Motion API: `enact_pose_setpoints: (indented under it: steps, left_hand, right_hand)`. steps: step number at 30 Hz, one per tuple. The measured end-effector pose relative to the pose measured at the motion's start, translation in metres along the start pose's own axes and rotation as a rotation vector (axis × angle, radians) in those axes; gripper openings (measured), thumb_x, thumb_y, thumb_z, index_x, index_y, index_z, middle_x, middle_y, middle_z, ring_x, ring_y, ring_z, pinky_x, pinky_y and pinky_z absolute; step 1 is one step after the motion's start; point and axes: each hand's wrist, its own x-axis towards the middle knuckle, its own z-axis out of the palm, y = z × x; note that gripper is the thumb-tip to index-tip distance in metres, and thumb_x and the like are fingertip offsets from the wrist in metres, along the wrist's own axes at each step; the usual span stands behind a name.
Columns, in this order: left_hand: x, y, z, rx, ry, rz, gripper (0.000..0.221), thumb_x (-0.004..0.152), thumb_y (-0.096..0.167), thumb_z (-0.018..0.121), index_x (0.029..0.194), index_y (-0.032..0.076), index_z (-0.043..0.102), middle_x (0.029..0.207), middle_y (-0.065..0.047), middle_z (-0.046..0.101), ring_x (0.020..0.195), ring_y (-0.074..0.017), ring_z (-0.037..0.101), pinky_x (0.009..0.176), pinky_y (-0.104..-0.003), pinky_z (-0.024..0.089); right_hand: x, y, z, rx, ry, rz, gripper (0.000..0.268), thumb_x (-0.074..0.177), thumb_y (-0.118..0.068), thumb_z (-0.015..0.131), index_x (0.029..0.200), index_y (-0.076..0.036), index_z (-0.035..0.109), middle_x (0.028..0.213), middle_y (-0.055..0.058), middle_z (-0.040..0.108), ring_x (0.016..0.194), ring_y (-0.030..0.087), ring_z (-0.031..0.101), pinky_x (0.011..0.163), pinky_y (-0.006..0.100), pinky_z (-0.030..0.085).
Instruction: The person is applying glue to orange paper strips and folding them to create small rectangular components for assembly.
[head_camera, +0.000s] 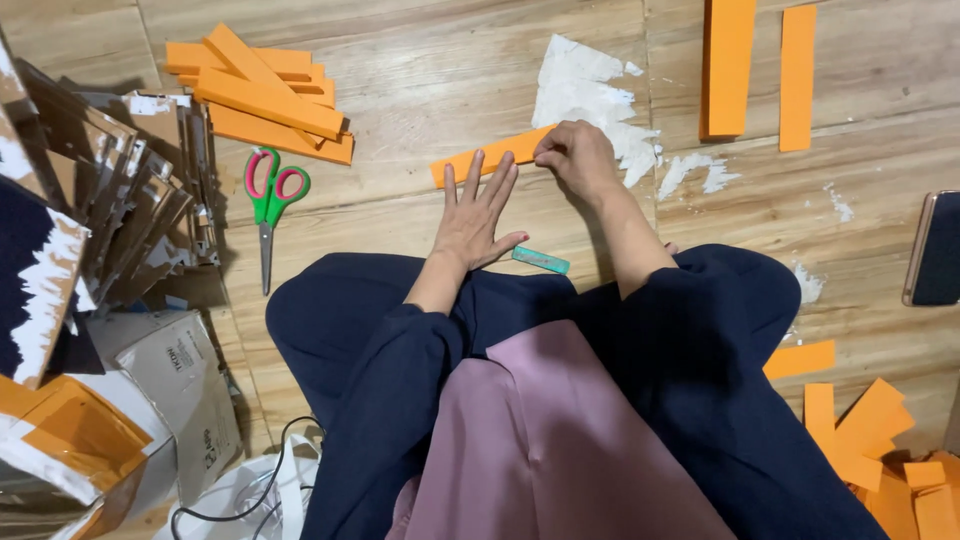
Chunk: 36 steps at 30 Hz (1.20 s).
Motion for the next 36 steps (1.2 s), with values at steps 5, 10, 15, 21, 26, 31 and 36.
enact_pose_setpoints:
  steps: [5, 10, 15, 21, 26, 31, 36]
  left_hand:
    - [0.000, 0.001, -0.003, -0.006, -0.011, -0.015, 0.091, 0.078, 0.067, 0.035, 0.145, 0.015, 0.001, 0.151, 0.002, -0.006, 0.137, -0.0308, -0.008, 0.107, -0.059, -0.005]
    - [0.001, 0.001, -0.002, -0.009, -0.021, -0.026, 0.090, 0.080, 0.066, 0.035, 0.145, 0.014, 0.000, 0.151, 0.000, -0.006, 0.137, -0.0302, -0.009, 0.107, -0.059, -0.006]
    - [0.002, 0.001, -0.002, -0.012, -0.031, -0.036, 0.090, 0.081, 0.063, 0.038, 0.145, 0.013, -0.001, 0.151, -0.001, -0.008, 0.137, -0.0299, -0.011, 0.107, -0.058, -0.008]
    - [0.002, 0.002, -0.001, -0.009, -0.039, -0.045, 0.090, 0.081, 0.063, 0.038, 0.145, 0.013, -0.001, 0.151, -0.002, -0.008, 0.137, -0.0295, -0.011, 0.107, -0.058, -0.008]
    - [0.002, 0.002, -0.002, -0.013, -0.051, -0.044, 0.089, 0.081, 0.063, 0.038, 0.145, 0.013, -0.002, 0.151, -0.002, -0.008, 0.137, -0.0291, -0.012, 0.107, -0.058, -0.009]
    - [0.002, 0.002, -0.002, -0.007, -0.046, -0.042, 0.090, 0.081, 0.063, 0.038, 0.145, 0.013, -0.002, 0.151, -0.002, -0.009, 0.137, -0.0291, -0.013, 0.107, -0.058, -0.009]
    - [0.001, 0.002, -0.002, -0.011, -0.023, -0.034, 0.090, 0.080, 0.063, 0.038, 0.145, 0.013, 0.000, 0.151, -0.002, -0.007, 0.137, -0.0293, -0.012, 0.108, -0.057, -0.009]
  right_hand:
    - [-0.001, 0.008, 0.005, 0.019, 0.040, 0.074, 0.005, 0.081, -0.019, 0.068, 0.083, -0.015, 0.065, 0.081, 0.003, 0.060, 0.084, 0.023, 0.057, 0.077, 0.037, 0.045]
    - [0.007, 0.021, 0.013, 0.022, 0.031, 0.166, 0.005, 0.083, -0.023, 0.067, 0.083, -0.019, 0.065, 0.081, 0.000, 0.060, 0.082, 0.021, 0.059, 0.074, 0.036, 0.046]
    - [0.006, 0.007, 0.006, 0.046, 0.052, 0.192, 0.004, 0.081, -0.014, 0.067, 0.079, -0.011, 0.064, 0.076, 0.006, 0.058, 0.078, 0.029, 0.061, 0.071, 0.042, 0.048]
    - [0.010, 0.020, 0.012, 0.041, 0.081, 0.226, 0.008, 0.078, -0.013, 0.070, 0.076, -0.010, 0.064, 0.077, 0.008, 0.054, 0.078, 0.031, 0.060, 0.071, 0.043, 0.048]
    - [0.014, 0.031, 0.018, 0.029, 0.088, 0.232, 0.008, 0.075, -0.012, 0.073, 0.073, -0.012, 0.065, 0.070, 0.006, 0.055, 0.072, 0.029, 0.061, 0.069, 0.043, 0.049]
    - [0.013, 0.029, 0.018, 0.047, 0.112, 0.232, 0.009, 0.073, -0.010, 0.074, 0.072, -0.011, 0.066, 0.068, 0.005, 0.054, 0.070, 0.027, 0.061, 0.068, 0.042, 0.049]
    - [0.006, 0.021, 0.022, 0.006, 0.196, 0.306, 0.008, 0.072, -0.017, 0.073, 0.071, -0.018, 0.065, 0.070, 0.000, 0.054, 0.072, 0.025, 0.062, 0.066, 0.041, 0.049]
